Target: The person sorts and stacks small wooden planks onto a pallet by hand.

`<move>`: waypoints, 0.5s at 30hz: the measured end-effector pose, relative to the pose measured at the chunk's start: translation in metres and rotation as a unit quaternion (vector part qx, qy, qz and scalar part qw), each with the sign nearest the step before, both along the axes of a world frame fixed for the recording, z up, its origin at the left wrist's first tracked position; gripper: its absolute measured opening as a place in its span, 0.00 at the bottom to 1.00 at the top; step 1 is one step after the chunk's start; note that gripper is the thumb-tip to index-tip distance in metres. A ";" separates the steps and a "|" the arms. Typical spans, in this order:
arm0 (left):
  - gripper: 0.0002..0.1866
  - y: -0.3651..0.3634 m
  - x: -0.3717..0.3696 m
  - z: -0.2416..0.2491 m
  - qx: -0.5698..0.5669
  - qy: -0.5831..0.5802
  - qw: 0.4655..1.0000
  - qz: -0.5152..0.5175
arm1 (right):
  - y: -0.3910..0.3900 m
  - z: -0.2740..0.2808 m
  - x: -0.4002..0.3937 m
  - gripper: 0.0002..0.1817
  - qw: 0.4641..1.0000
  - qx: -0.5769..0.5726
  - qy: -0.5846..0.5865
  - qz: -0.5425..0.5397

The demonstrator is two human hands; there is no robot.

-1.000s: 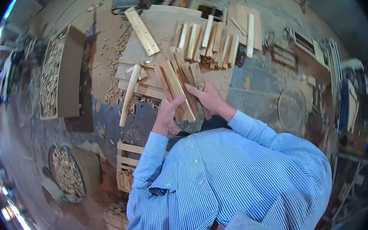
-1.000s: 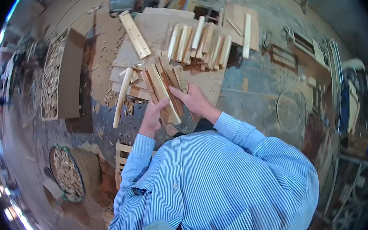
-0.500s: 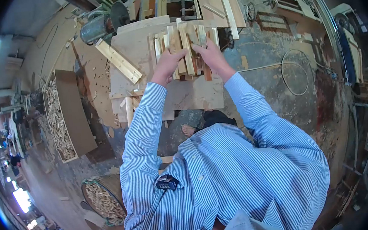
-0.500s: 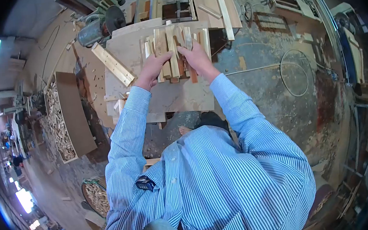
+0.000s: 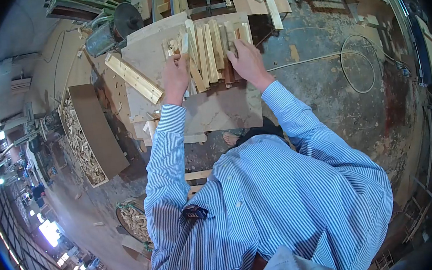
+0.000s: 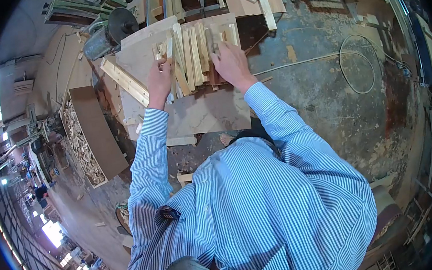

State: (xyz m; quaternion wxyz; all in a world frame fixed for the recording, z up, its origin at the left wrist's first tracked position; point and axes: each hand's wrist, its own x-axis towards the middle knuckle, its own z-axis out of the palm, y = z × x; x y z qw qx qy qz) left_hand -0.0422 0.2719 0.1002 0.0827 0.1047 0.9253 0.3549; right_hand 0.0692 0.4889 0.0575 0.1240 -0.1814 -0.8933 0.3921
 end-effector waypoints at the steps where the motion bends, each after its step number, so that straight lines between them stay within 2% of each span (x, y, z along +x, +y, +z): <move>1: 0.25 0.001 0.000 0.001 -0.002 -0.004 1.000 0.014 | 0.002 -0.002 0.003 0.21 0.998 0.055 0.026 -0.008; 5: 0.26 0.001 0.010 -0.008 -0.041 -0.011 0.999 0.001 | 0.014 -0.027 0.014 0.18 0.992 0.056 0.115 -0.013; 7: 0.27 0.005 0.018 0.002 -0.102 0.011 0.994 -0.020 | 0.018 -0.032 0.017 0.19 0.989 0.062 0.131 -0.003; 11: 0.25 0.011 0.010 0.009 -0.093 0.022 0.995 -0.001 | 0.023 -0.043 0.021 0.22 0.984 0.048 0.173 0.009; 14: 0.22 0.019 0.008 0.008 -0.080 0.087 0.993 -0.008 | 0.018 -0.042 0.023 0.23 0.985 0.012 0.171 -0.031; 15: 0.21 0.022 0.009 0.008 -0.120 0.105 0.986 -0.040 | 0.016 -0.045 0.024 0.23 0.985 0.010 0.171 -0.028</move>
